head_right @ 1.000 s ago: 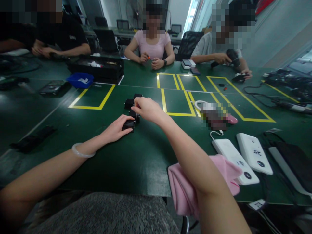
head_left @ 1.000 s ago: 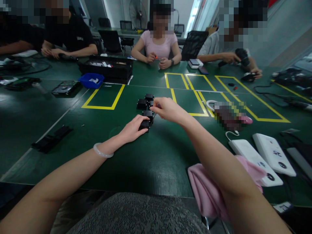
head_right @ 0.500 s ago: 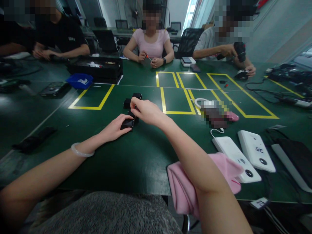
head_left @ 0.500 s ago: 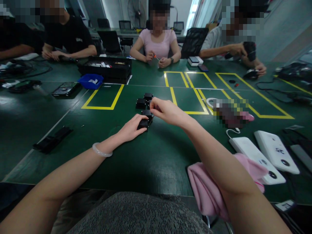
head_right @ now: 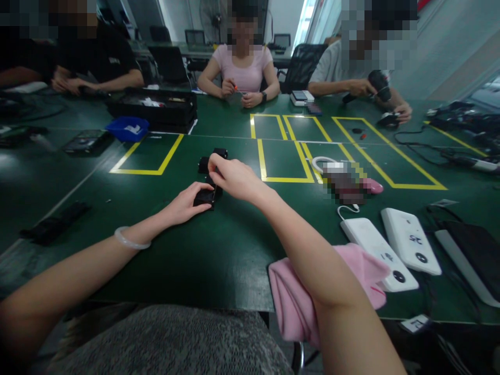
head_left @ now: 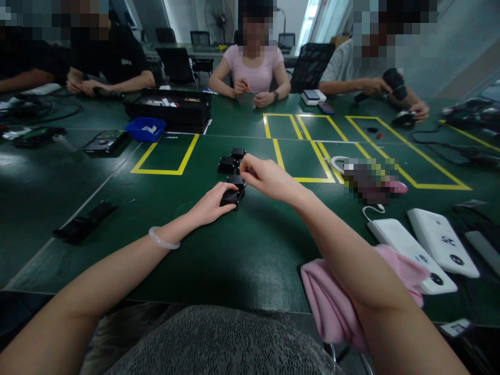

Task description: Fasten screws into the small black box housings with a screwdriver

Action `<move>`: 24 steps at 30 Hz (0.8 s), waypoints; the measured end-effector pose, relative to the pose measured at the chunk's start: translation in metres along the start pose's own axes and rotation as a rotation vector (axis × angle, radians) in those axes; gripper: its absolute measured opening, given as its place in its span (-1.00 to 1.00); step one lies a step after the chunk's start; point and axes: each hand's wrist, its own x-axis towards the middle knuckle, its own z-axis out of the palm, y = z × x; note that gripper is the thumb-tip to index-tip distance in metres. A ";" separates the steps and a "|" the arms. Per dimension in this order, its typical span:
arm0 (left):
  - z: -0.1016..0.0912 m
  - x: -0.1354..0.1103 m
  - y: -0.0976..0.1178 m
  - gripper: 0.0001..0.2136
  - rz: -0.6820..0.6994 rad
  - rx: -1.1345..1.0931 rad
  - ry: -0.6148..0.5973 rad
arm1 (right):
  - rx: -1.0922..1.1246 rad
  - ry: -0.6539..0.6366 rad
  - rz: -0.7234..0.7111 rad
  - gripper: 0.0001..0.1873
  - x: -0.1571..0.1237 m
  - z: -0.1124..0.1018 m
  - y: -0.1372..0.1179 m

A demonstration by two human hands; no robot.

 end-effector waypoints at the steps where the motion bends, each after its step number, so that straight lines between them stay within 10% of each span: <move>1: 0.000 0.000 0.000 -0.61 -0.002 -0.001 0.000 | 0.001 0.003 0.004 -0.83 0.000 0.000 0.000; 24: -0.002 -0.001 0.000 -0.63 0.005 0.004 -0.005 | -0.045 -0.028 -0.002 -0.78 -0.003 -0.001 -0.008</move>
